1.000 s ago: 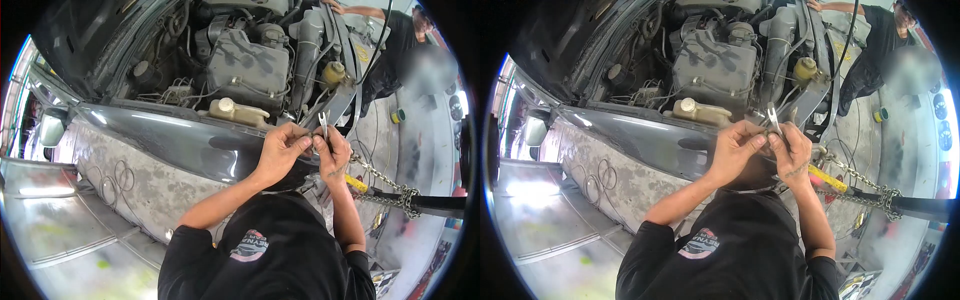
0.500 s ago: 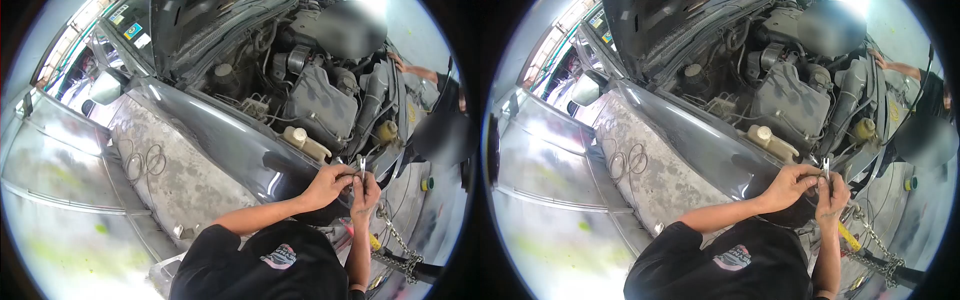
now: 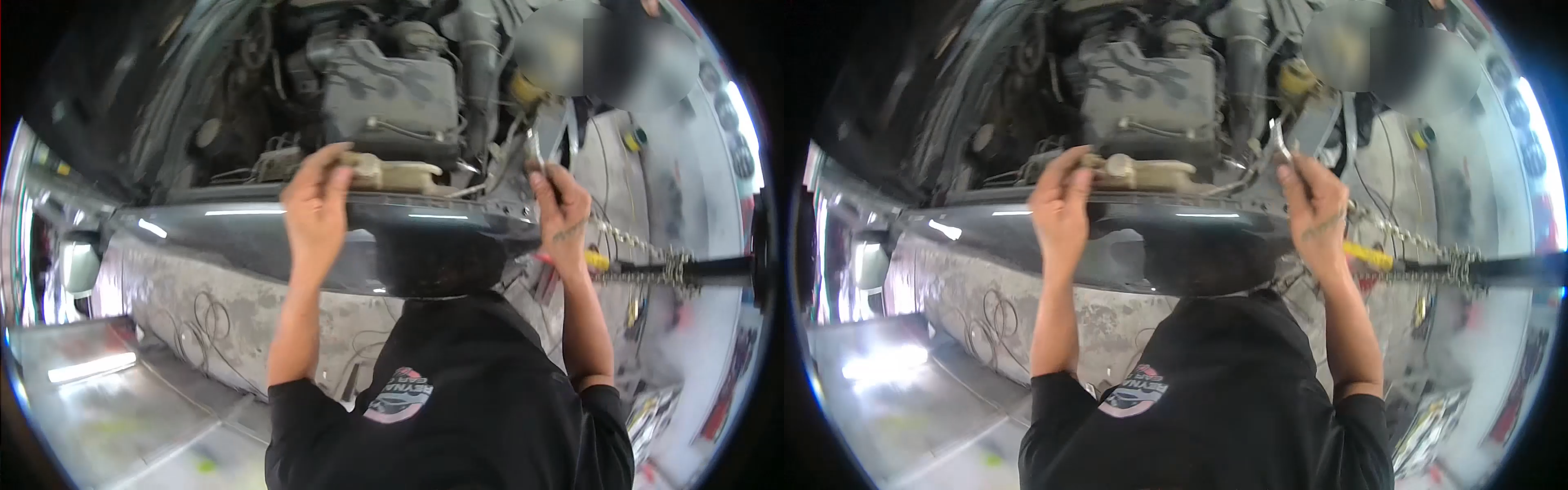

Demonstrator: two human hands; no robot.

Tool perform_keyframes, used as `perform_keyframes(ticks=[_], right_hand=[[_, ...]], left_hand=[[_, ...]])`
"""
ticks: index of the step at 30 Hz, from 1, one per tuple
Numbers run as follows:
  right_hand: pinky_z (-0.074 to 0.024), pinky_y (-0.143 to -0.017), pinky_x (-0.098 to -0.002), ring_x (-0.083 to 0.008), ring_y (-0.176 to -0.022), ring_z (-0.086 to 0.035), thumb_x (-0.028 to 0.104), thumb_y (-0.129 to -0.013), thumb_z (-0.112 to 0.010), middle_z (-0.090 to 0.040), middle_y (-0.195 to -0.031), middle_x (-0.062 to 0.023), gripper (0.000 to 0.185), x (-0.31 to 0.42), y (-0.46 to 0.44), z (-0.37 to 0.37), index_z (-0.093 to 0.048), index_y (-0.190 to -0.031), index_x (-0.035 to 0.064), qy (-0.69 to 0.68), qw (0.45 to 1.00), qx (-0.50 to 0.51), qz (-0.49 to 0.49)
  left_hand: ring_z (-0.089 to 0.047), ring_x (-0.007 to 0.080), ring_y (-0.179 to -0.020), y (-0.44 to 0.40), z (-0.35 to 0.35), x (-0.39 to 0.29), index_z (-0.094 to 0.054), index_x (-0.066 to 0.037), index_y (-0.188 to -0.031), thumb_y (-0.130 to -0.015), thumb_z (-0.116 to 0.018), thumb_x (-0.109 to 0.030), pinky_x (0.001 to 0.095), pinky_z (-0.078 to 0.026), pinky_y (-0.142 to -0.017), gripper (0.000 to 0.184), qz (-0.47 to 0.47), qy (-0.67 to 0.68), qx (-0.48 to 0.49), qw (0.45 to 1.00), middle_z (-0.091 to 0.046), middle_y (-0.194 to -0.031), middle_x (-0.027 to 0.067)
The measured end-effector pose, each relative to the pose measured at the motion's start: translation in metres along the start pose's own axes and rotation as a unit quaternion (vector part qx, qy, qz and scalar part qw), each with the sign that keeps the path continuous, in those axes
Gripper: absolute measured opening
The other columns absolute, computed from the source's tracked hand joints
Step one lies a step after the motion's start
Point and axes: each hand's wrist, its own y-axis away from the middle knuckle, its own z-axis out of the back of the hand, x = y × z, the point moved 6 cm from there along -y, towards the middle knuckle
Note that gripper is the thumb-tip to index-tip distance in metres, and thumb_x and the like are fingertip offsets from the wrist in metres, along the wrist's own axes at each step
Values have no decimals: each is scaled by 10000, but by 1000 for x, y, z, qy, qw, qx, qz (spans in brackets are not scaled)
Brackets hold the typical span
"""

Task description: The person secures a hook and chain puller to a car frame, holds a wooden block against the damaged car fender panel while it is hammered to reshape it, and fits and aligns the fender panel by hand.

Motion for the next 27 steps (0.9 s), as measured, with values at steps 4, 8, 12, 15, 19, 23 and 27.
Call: perform_keyframes(ticks=[4,8,12,15,19,23,27], right_hand=[[-423,-620,-323,-192,-639,-551,86,-938,-659,-627,-762,-121,172,-47,8,40,-714,-1047,-35,40,995,-96,-7],[-469,-686,-313,-203,-743,-627,97,-915,-672,-682,-927,-134,227,-87,22,56,-717,-1091,-38,141,988,-28,-51],[-502,-773,-368,-275,-861,-647,132,-847,-737,-681,-1027,-155,338,-120,17,43,-698,-1133,-43,98,992,45,-64],[-482,-838,-420,-356,-957,-572,156,-774,-799,-686,-1001,-165,448,-145,15,31,-678,-1175,-3,230,966,115,15],[-480,-801,-416,-336,-911,-567,163,-747,-824,-696,-993,-155,451,-163,13,28,-690,-1145,-1,226,967,107,41],[-475,-790,-398,-297,-911,-560,157,-716,-832,-712,-1030,-121,426,-191,13,35,-696,-1078,-23,165,983,78,18],[-462,-774,-363,-267,-889,-552,132,-773,-788,-665,-968,-133,346,-200,15,37,-678,-1053,-40,114,990,78,1]], left_hand=[[-670,143,-903,-6,-2,7,-659,31,-1187,-989,-626,-38,275,-532,-820,212,36,12,43,998,-713,-1016,81],[-674,174,-860,-28,-26,-8,-668,4,-1166,-930,-692,-51,294,-533,-795,244,2,-151,148,977,-706,-988,110],[-662,358,-927,-79,-59,-21,-685,0,-1113,-909,-670,-120,422,-523,-850,237,-201,-295,204,911,-677,-1007,174],[-620,383,-1035,-120,-77,8,-692,14,-1113,-909,-640,-131,433,-478,-922,255,-194,-362,219,885,-662,-1051,180],[-610,357,-1065,-147,-92,53,-704,-14,-1118,-917,-642,-132,446,-472,-951,241,-185,-412,238,860,-657,-1066,159],[-611,342,-1057,-143,-93,60,-700,-21,-1131,-911,-658,-128,439,-473,-944,248,-174,-413,234,863,-657,-1060,138],[-613,307,-1030,-146,-95,58,-694,-25,-1145,-905,-680,-137,409,-478,-918,265,-185,-420,257,851,-645,-1023,115]])
